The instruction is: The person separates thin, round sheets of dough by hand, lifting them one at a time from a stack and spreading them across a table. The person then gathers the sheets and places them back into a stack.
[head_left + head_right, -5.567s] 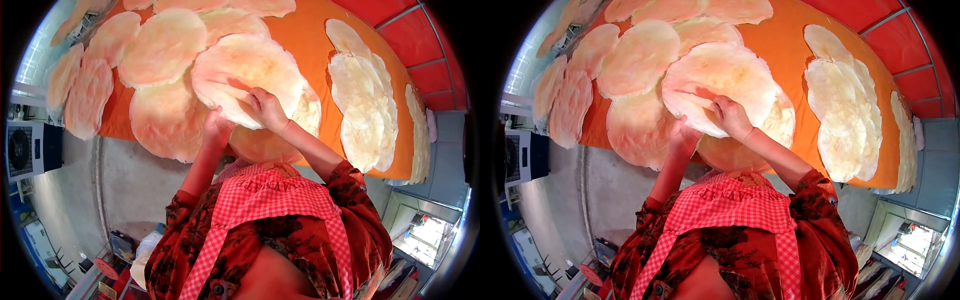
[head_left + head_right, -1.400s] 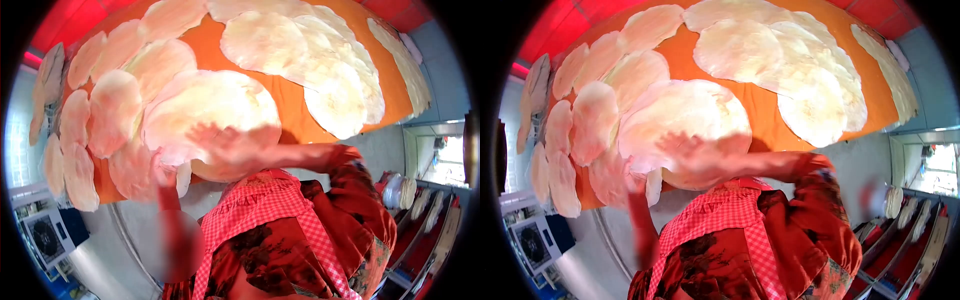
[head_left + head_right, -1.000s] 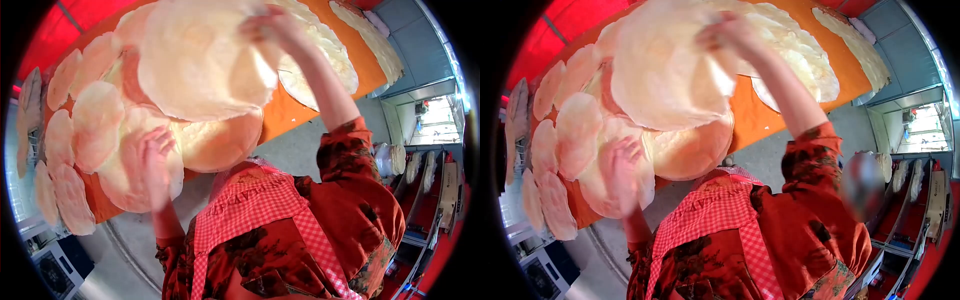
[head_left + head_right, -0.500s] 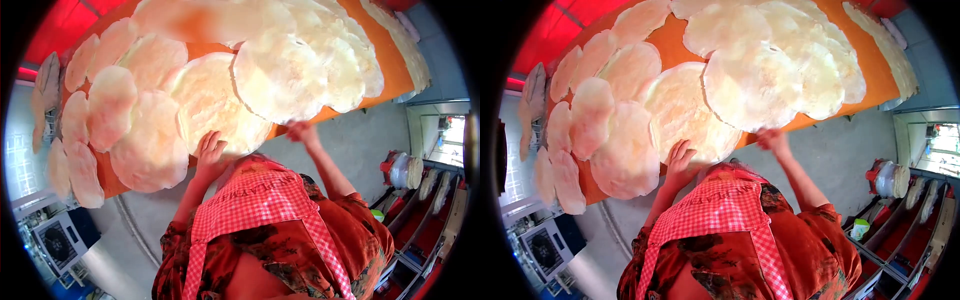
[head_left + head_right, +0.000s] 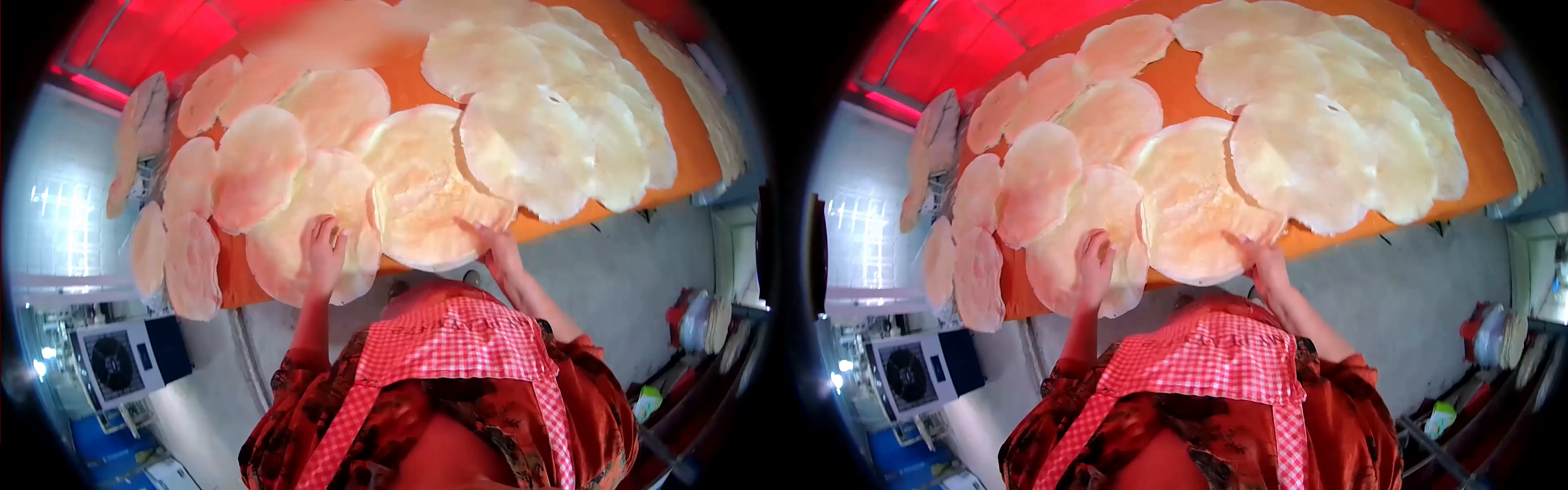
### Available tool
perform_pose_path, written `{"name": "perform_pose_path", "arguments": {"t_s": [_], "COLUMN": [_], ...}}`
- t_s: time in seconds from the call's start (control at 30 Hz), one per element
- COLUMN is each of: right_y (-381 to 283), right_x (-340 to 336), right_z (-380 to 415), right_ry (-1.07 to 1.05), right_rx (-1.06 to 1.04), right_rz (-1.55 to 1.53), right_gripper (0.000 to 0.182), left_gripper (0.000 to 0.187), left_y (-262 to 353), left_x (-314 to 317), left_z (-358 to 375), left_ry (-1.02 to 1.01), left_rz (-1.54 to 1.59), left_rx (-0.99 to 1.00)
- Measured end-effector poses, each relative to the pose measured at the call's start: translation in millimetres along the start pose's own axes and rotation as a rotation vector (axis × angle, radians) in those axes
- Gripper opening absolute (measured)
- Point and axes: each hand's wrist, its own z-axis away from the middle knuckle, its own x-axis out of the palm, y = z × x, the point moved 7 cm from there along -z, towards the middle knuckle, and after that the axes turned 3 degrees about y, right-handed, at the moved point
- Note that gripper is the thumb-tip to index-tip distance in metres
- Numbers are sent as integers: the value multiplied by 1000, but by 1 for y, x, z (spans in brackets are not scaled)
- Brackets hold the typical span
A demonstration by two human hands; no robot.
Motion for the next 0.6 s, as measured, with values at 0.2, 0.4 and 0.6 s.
{"name": "perform_pose_path", "arguments": {"t_s": [0.2, 0.4, 0.6], "right_y": [-71, -212, -136], "right_x": [60, 246, 391], "right_z": [23, 99, 201], "right_ry": [92, -146, -226], "right_rx": [-464, -887, -1440], "right_rz": [619, 1292, 2079], "right_gripper": [23, 31, 31], "left_gripper": [33, 39, 41], "left_y": [-14, -33, -76], "left_x": [6, 7, 10], "left_z": [7, 16, 22], "left_ry": [-90, -101, -149], "left_rz": [8, 120, 1364], "left_rx": [131, 131, -585]}}
